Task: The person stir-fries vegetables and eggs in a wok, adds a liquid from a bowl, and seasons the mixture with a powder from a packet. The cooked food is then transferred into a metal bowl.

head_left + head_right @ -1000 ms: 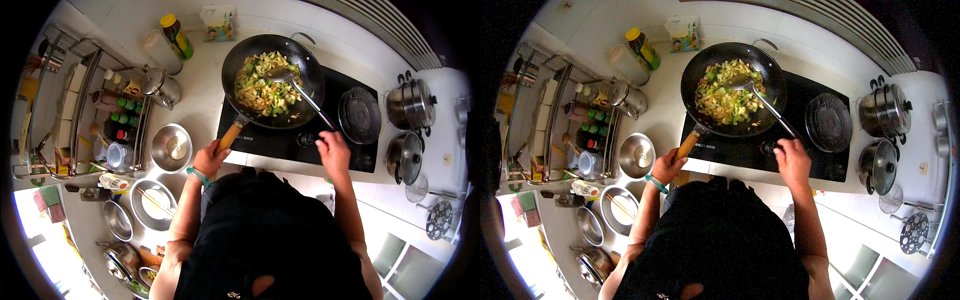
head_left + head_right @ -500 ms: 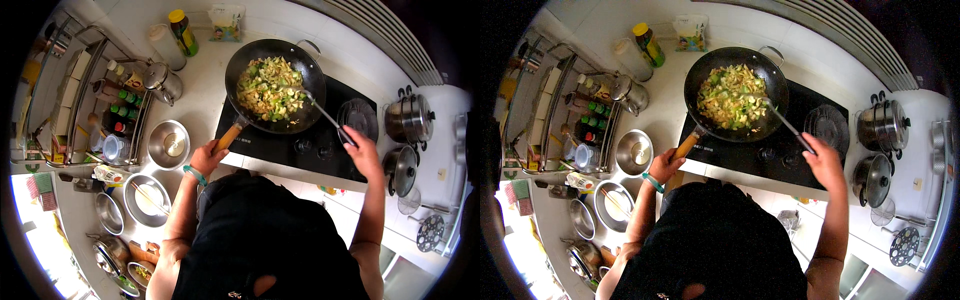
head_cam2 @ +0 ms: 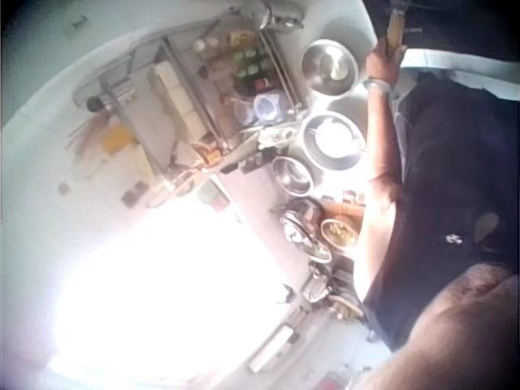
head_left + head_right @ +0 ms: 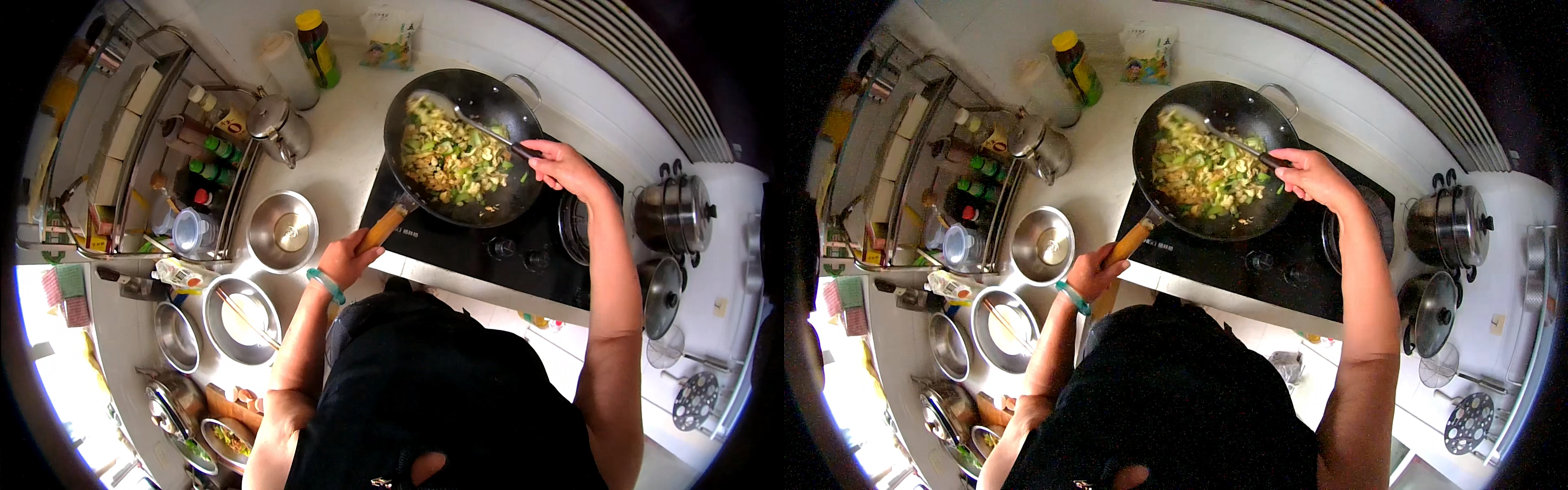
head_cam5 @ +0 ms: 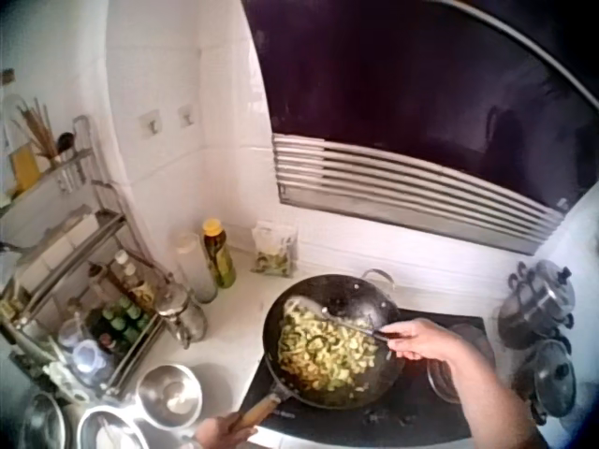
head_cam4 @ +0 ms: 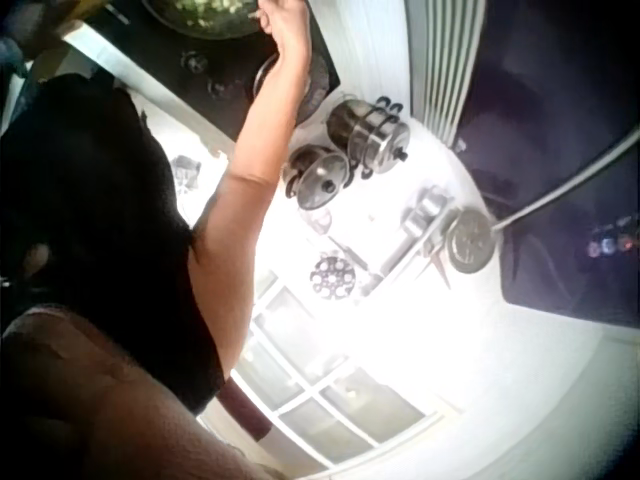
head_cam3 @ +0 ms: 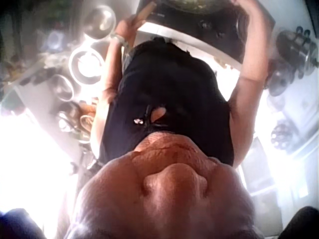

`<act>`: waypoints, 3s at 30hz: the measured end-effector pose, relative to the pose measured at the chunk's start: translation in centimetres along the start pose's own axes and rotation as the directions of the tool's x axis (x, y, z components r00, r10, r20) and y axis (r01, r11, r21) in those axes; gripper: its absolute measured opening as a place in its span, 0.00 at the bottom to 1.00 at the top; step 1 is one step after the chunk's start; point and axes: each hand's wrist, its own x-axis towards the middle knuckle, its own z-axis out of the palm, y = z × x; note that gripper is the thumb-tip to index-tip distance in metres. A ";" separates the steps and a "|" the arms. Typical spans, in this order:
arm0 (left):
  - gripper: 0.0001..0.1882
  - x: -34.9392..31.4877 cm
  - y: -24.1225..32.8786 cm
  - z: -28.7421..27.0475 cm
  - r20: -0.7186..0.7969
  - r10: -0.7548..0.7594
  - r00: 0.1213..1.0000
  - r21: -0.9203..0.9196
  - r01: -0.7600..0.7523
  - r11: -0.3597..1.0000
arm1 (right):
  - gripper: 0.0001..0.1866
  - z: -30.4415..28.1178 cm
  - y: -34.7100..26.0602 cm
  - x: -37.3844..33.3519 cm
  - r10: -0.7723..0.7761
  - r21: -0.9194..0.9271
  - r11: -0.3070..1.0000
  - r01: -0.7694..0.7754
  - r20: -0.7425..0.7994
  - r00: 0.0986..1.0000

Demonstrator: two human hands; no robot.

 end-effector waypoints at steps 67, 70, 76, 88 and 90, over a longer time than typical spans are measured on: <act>0.28 0.2 -0.2 0.0 0.016 -0.033 0.999 -0.012 0.034 0.999 | 0.21 1.9 0.3 -2.0 -0.118 -0.233 0.971 0.058 -0.252 0.961; 0.28 0.2 0.5 -0.2 0.035 -0.043 0.998 -0.014 0.043 0.999 | 0.21 3.8 -0.1 -3.0 -0.340 -0.378 0.883 0.277 -0.110 0.934; 0.28 0.1 0.0 -0.1 0.028 -0.031 0.999 -0.013 0.031 0.999 | 0.23 3.1 -4.2 -10.5 -0.314 -0.762 0.621 0.184 -0.027 0.949; 0.27 0.1 0.5 -0.1 0.057 -0.099 0.993 -0.051 0.102 0.994 | 0.20 3.1 -2.6 -19.9 -0.134 -0.508 0.860 0.042 -0.144 0.980; 0.27 0.2 0.2 0.0 0.051 -0.080 0.996 -0.043 0.082 0.996 | 0.21 5.6 -1.5 -18.3 -0.174 -0.642 0.766 -0.011 -0.224 0.959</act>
